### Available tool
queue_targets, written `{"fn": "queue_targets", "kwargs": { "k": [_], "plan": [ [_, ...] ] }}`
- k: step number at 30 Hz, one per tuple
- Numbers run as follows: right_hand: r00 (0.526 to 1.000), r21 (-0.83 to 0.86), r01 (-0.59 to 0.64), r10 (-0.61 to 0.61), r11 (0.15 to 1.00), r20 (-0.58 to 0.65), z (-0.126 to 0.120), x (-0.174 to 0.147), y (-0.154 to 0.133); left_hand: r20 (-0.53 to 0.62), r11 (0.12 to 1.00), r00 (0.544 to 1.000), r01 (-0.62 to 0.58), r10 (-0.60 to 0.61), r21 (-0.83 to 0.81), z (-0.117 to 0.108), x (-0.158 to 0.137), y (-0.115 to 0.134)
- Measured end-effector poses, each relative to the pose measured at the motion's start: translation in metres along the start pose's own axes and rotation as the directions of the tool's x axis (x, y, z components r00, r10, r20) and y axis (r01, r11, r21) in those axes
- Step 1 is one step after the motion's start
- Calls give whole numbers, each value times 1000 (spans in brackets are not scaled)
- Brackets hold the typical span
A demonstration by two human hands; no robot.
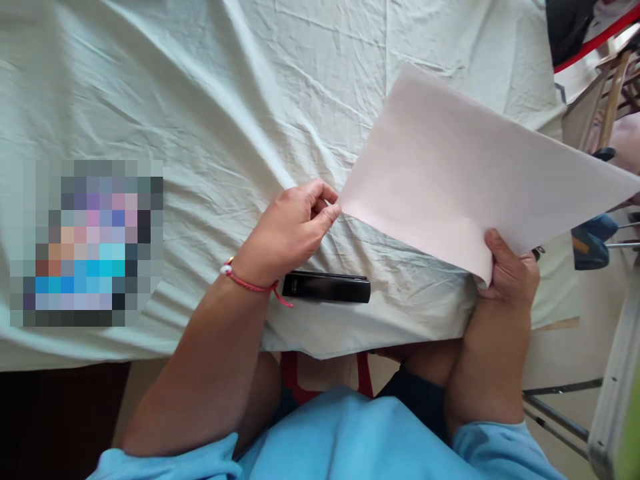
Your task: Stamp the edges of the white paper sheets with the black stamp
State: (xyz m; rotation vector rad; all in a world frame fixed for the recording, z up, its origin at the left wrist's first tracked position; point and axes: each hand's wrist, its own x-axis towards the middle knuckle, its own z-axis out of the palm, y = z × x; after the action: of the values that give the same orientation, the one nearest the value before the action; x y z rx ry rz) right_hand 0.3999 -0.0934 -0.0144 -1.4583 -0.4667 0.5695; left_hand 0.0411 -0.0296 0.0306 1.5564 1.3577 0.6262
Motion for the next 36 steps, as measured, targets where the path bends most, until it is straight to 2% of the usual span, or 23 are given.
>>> {"fn": "queue_targets", "kwargs": {
  "k": [2,3,5,6,8,9,10,11,14,18,21,25,28,32,36],
  "plan": [
    [1000,17,-4,5,1000,-23,-1,3,2,-12,995,1000,-17,18,96,-6,-6,6],
    [999,20,-5,5,1000,-37,-2,4,3,27,990,999,-48,45,132,-9,-10,11],
    [998,16,-8,9,1000,-66,-3,6,5,206,967,971,-164,123,194,-15,-19,21],
    [997,12,-17,17,1000,-81,-2,7,6,330,947,931,-238,158,217,-16,-23,26],
    [994,16,-33,35,999,-103,-2,9,7,548,891,821,-359,161,277,-16,-30,34],
    [993,20,-41,43,999,-107,-2,10,7,616,859,777,-400,133,319,-15,-32,36],
    [993,21,-49,51,999,-107,-1,10,7,652,828,751,-427,102,363,-13,-33,38],
    [993,20,-55,57,998,-102,-2,11,7,661,805,746,-440,81,398,-11,-33,38],
    [997,19,-44,45,999,-66,-4,13,8,574,808,810,-417,121,418,-12,-31,31],
    [999,25,-13,14,1000,-37,-6,13,9,326,851,916,-353,232,388,-29,-28,13],
    [999,20,-11,12,1000,-39,-6,11,9,172,886,958,-277,228,372,-42,-27,3],
    [1000,-1,-17,17,1000,3,-5,6,3,23,958,990,-140,139,250,-46,-23,-2],
    [999,-46,-36,37,998,33,-6,3,-1,-63,985,994,-82,93,153,-44,-20,-3],
    [992,-113,-90,99,990,74,-8,1,-4,-92,987,994,-37,52,158,-44,-20,-5],
    [990,-146,-106,118,984,80,-9,-2,-4,-40,987,999,-17,24,161,-45,-20,-6]
  ]
}}
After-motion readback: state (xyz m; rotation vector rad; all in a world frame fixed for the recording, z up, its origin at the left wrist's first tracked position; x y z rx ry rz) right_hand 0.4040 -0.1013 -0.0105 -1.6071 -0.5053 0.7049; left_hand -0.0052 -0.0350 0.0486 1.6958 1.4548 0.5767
